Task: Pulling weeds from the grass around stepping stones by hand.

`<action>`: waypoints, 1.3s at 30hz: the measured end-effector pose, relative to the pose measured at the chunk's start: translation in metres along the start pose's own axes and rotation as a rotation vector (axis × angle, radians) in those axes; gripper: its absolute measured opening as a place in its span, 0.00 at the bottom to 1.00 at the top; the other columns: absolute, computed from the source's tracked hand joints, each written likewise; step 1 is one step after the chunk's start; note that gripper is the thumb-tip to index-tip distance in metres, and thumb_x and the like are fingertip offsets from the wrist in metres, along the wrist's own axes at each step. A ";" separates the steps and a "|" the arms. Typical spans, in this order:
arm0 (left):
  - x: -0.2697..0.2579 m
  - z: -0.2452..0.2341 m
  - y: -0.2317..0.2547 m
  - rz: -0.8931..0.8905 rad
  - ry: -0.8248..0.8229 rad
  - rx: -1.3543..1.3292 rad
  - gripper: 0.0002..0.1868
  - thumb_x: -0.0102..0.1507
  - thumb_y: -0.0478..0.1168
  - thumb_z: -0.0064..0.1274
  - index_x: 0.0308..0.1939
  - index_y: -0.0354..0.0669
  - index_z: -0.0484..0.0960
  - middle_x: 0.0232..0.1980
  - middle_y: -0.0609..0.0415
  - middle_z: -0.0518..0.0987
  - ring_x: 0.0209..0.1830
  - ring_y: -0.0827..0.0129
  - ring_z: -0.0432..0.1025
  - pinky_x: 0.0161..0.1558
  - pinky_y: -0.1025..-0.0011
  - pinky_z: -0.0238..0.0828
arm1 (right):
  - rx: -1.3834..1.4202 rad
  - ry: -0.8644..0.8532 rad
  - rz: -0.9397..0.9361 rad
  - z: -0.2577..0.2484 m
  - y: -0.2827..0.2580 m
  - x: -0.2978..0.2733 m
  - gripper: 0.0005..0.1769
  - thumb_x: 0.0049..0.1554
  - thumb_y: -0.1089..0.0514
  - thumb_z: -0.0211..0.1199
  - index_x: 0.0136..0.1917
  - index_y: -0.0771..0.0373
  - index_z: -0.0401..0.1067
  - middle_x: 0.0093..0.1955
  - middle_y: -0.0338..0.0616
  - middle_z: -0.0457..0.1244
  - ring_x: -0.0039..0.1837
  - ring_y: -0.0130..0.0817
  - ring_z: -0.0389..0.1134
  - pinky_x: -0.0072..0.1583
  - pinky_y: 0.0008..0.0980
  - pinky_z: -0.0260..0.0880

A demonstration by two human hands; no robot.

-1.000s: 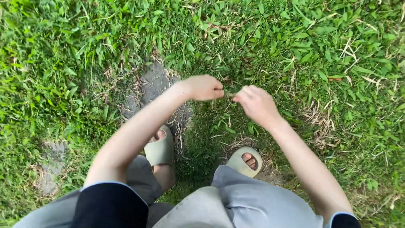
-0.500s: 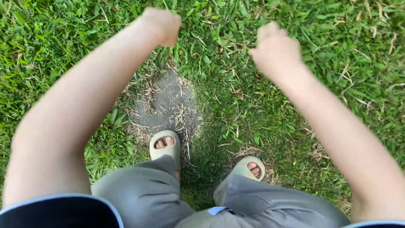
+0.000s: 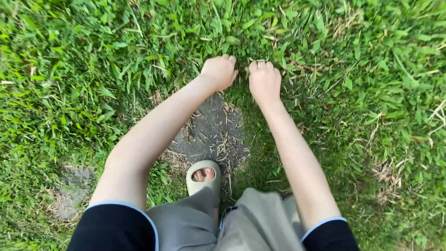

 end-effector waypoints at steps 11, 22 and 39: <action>0.008 -0.008 -0.007 0.032 -0.015 -0.078 0.21 0.67 0.52 0.49 0.48 0.35 0.78 0.47 0.40 0.81 0.46 0.46 0.78 0.46 0.51 0.76 | 0.368 0.202 -0.166 -0.060 -0.002 -0.087 0.18 0.69 0.55 0.50 0.41 0.60 0.74 0.42 0.46 0.70 0.40 0.36 0.72 0.43 0.36 0.75; -0.013 -0.018 0.044 -0.039 -0.304 0.162 0.34 0.64 0.71 0.48 0.41 0.43 0.86 0.44 0.50 0.85 0.46 0.57 0.80 0.48 0.59 0.76 | -0.129 -0.204 0.131 -0.066 0.008 -0.008 0.44 0.50 0.25 0.66 0.48 0.73 0.71 0.49 0.54 0.66 0.50 0.43 0.69 0.46 0.42 0.72; -0.009 -0.034 0.027 0.020 -0.157 0.037 0.19 0.69 0.50 0.46 0.36 0.41 0.85 0.38 0.42 0.84 0.38 0.50 0.80 0.43 0.53 0.77 | 0.504 -0.043 0.256 -0.067 0.033 -0.104 0.23 0.72 0.51 0.52 0.37 0.63 0.68 0.37 0.49 0.65 0.40 0.46 0.68 0.43 0.44 0.69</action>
Point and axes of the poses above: each hand's wrist, its own x-axis towards the middle knuckle, its own z-axis out of the palm, y = z × x, the point moved 1 cm from there along x, towards the middle knuckle
